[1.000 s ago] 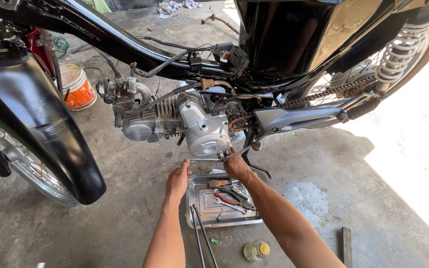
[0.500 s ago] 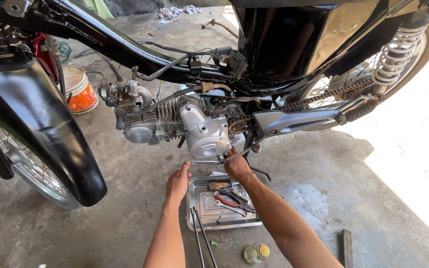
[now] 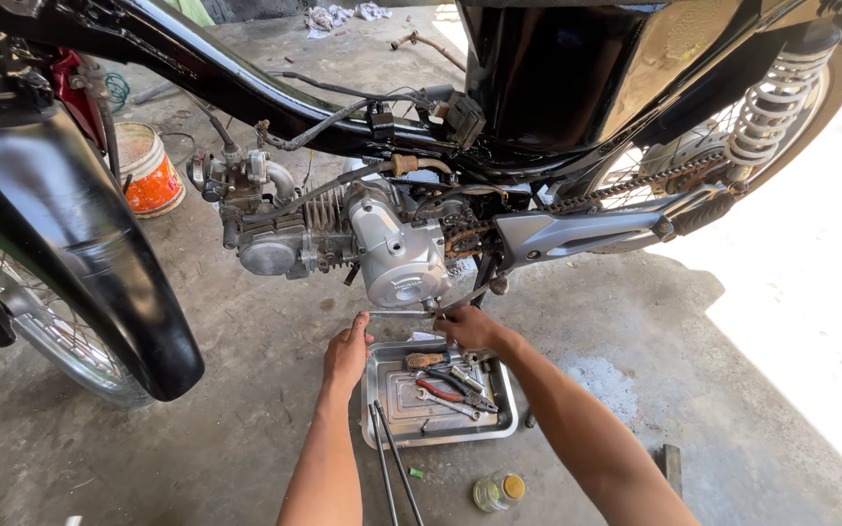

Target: The person uses a wrench to tighten a bolt on the motorcycle engine casing. They briefly pick up a rag to wipe their hands and then continue using the wrench on the engine.

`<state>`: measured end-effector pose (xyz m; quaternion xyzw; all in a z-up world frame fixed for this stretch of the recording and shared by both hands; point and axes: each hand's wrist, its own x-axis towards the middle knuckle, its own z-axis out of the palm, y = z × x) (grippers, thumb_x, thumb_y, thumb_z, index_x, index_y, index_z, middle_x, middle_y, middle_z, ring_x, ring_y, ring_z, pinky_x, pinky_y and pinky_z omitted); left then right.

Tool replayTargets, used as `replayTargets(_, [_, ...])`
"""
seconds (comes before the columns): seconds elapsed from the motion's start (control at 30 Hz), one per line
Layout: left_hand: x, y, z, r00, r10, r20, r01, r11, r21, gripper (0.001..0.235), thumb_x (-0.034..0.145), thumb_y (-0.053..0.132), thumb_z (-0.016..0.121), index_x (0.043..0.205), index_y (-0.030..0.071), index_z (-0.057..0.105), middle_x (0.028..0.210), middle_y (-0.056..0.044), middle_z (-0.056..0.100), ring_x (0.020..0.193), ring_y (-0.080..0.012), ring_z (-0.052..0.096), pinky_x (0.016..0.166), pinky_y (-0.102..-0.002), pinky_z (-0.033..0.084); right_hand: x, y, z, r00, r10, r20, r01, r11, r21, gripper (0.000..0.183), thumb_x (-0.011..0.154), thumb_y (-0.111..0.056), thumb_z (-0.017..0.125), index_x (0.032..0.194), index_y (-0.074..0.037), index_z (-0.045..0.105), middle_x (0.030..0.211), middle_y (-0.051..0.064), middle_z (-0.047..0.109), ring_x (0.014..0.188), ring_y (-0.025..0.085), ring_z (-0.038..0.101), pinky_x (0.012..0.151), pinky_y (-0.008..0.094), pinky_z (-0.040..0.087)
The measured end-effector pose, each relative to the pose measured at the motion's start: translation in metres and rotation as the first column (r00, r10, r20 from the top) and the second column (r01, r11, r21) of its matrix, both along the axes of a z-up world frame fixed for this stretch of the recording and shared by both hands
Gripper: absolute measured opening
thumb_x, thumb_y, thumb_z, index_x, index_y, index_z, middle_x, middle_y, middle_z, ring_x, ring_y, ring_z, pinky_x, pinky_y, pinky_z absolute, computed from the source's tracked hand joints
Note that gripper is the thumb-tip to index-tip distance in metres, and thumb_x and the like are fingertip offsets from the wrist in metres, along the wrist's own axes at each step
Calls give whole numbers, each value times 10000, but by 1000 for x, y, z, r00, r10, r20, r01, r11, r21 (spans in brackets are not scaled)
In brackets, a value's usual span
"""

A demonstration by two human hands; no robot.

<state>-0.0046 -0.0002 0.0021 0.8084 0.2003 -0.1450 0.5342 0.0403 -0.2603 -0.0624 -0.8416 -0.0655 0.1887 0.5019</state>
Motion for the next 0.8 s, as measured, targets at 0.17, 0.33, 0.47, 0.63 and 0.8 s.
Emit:
replayTargets(0.17, [6, 0, -7, 1000, -2, 29, 2, 1000, 17, 639, 822, 737, 543, 949, 157, 779, 793, -80, 726, 993, -283, 697, 936, -379, 514, -14, -10, 34, 982, -60, -181, 92, 980, 174, 306, 934, -220, 622, 853, 49, 742, 546, 177, 615, 347, 210, 537, 330, 298, 413])
replayTargets(0.33, [11, -2, -19, 997, 12, 70, -14, 999, 31, 545, 846, 695, 528, 945, 219, 774, 809, -93, 717, 1019, -298, 685, 946, -394, 508, 2, -13, -8, 995, -88, -54, 83, 992, -97, 346, 892, -365, 618, 726, -123, 802, 556, 88, 694, 457, 219, 655, 471, 352, 529])
replayTargets(0.47, [13, 0, -20, 998, 6, 66, -10, 999, 48, 529, 841, 714, 514, 928, 261, 772, 828, -103, 747, 1049, -311, 687, 950, -394, 508, -1, -14, -24, 979, -111, 171, 145, 969, -200, 302, 895, -338, 608, 894, -82, 770, 665, 132, 719, 743, 353, 731, 743, 484, 535])
replayTargets(0.63, [10, -5, -15, 999, 14, 51, -15, 1000, 23, 536, 848, 687, 505, 929, 229, 770, 838, -120, 741, 1051, -312, 687, 966, -399, 502, 11, -8, -45, 958, -45, 282, 103, 976, -194, 347, 978, -254, 563, 844, 27, 718, 660, 253, 673, 659, 462, 684, 609, 495, 505])
replayTargets(0.8, [10, -3, -13, 999, 5, 44, -6, 1000, 25, 560, 836, 711, 512, 953, 231, 776, 873, -126, 748, 1066, -316, 681, 975, -404, 503, 32, 7, -80, 712, 96, 696, 92, 969, -228, 226, 966, -142, 557, 941, 62, 653, 748, 314, 646, 751, 544, 658, 575, 586, 500])
